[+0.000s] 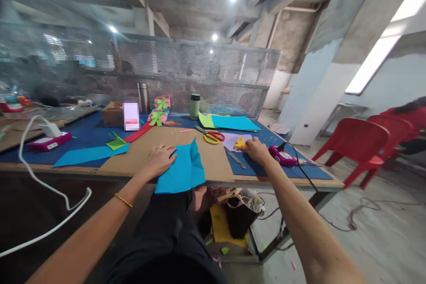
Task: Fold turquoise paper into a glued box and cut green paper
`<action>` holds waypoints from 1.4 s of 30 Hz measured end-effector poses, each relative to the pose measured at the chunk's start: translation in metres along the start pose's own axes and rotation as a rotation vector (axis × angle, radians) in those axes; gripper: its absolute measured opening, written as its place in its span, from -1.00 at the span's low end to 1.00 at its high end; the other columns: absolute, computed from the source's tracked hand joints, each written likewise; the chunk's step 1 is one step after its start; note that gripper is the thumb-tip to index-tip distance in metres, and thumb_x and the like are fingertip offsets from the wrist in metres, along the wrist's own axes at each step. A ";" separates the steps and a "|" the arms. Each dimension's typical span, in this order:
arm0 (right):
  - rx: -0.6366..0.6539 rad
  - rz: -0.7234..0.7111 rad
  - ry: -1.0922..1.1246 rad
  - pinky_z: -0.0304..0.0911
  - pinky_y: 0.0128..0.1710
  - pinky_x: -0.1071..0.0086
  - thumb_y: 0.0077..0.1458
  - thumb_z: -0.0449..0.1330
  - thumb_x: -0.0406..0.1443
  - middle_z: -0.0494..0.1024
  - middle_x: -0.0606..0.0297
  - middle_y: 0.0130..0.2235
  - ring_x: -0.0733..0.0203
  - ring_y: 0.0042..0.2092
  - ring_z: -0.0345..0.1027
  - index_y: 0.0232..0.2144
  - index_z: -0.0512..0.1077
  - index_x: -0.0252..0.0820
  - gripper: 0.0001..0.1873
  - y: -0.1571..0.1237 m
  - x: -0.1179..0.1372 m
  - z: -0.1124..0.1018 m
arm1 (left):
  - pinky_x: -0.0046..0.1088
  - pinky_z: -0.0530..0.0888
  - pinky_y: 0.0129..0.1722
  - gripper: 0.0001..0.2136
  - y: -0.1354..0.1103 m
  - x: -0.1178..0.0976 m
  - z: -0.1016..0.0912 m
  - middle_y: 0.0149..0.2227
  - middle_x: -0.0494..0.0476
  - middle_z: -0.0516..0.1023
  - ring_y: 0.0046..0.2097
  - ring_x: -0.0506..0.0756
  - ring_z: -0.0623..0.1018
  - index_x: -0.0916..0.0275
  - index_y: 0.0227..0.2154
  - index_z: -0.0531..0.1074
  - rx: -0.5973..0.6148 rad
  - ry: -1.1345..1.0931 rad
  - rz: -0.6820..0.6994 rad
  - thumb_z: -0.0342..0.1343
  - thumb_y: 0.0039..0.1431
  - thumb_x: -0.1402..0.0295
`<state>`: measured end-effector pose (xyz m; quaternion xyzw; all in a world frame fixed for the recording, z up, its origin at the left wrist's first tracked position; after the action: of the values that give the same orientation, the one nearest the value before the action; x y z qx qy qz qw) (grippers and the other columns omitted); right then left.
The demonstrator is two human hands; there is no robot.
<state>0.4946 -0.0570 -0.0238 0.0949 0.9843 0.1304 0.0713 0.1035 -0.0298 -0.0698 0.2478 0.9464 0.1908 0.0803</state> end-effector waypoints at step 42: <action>-0.088 -0.528 0.301 0.17 -0.12 0.36 0.30 0.09 -0.33 0.50 0.06 -0.16 0.12 -0.13 0.36 -0.12 0.57 -0.28 -0.74 -0.036 0.228 -0.019 | -0.12 0.31 0.03 -0.69 -0.002 0.000 -0.004 0.09 0.17 0.54 0.10 0.26 0.42 0.16 -0.04 0.49 -0.030 -0.054 0.007 -0.12 0.37 0.24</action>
<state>0.2638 -0.0492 -0.0417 -0.1877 0.9679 0.1626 -0.0400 0.1021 -0.0325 -0.0671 0.2548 0.9402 0.1984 0.1086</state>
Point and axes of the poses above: each hand's wrist, its own y-axis towards the middle knuckle, its own z-axis out of the palm, x = y × z, the point moved 2 cm from there along y, towards the middle knuckle
